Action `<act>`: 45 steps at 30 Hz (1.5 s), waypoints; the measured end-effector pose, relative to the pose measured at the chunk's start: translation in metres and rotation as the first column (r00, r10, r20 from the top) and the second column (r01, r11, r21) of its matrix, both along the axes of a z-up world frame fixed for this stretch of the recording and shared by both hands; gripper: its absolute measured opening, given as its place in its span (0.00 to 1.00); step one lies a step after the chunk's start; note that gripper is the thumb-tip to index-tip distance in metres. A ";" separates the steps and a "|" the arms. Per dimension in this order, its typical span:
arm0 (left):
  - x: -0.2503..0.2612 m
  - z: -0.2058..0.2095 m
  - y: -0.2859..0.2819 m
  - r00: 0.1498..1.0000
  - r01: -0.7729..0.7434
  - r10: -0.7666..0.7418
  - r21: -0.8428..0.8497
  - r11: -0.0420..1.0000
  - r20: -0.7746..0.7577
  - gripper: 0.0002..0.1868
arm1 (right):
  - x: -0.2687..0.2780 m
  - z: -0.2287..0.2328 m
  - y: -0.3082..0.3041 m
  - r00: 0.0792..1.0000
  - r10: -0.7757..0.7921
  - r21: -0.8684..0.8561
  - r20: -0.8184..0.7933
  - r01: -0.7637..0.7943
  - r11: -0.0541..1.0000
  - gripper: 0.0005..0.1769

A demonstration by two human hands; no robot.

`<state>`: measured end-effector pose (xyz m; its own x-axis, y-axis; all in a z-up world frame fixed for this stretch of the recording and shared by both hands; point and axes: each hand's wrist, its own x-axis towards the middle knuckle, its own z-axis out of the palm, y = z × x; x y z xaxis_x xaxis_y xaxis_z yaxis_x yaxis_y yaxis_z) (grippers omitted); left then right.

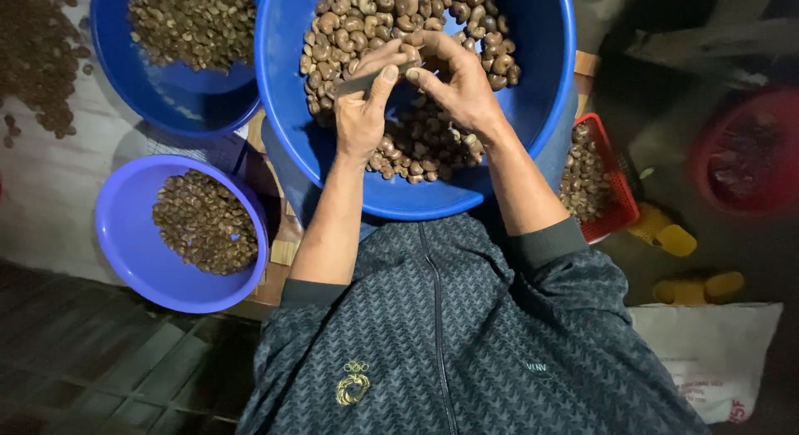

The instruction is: A person sits on the floor and uses a small knife to peel the outer layer off nuts one by one over a large blue plastic bowl.

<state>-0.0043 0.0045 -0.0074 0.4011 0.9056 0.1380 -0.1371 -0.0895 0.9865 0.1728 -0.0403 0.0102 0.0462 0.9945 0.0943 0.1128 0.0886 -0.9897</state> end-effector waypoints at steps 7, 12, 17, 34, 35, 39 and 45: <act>0.001 0.004 -0.001 0.997 -0.053 0.054 -0.016 0.998 0.046 0.11 | -0.002 -0.007 -0.001 0.997 -0.002 -0.037 0.072 0.005 0.999 0.23; 0.001 0.006 -0.002 0.996 -0.081 0.081 -0.021 0.997 0.020 0.12 | -0.004 -0.007 -0.001 0.999 0.006 -0.030 0.032 -0.005 1.000 0.22; 0.000 0.004 -0.001 0.992 -0.109 0.113 -0.060 0.992 0.061 0.12 | -0.005 -0.006 -0.001 1.000 0.015 -0.054 0.019 -0.014 0.998 0.20; 0.003 0.012 -0.002 1.000 -0.030 0.030 0.015 0.999 0.009 0.10 | 0.000 -0.006 -0.001 0.964 0.029 -0.148 -0.266 -0.070 0.987 0.21; 0.004 0.008 -0.001 0.999 -0.012 0.010 0.051 0.999 0.035 0.09 | 0.000 -0.008 -0.001 0.955 0.041 -0.129 -0.294 -0.083 0.988 0.20; 0.003 0.010 -0.003 0.998 0.002 -0.002 -0.006 1.000 0.065 0.09 | 0.001 -0.013 -0.001 0.917 0.056 -0.118 -0.394 -0.111 0.987 0.23; 0.002 0.007 -0.003 0.999 -0.004 0.004 0.000 1.000 0.048 0.09 | 0.000 -0.015 0.000 0.918 0.060 -0.145 -0.392 -0.126 0.981 0.24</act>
<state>-0.0020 0.0016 -0.0005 0.3905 0.9071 0.1570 -0.1843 -0.0901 0.9787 0.1733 -0.0406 -0.0052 -0.0479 0.9959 -0.0769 -0.2794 -0.0873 -0.9562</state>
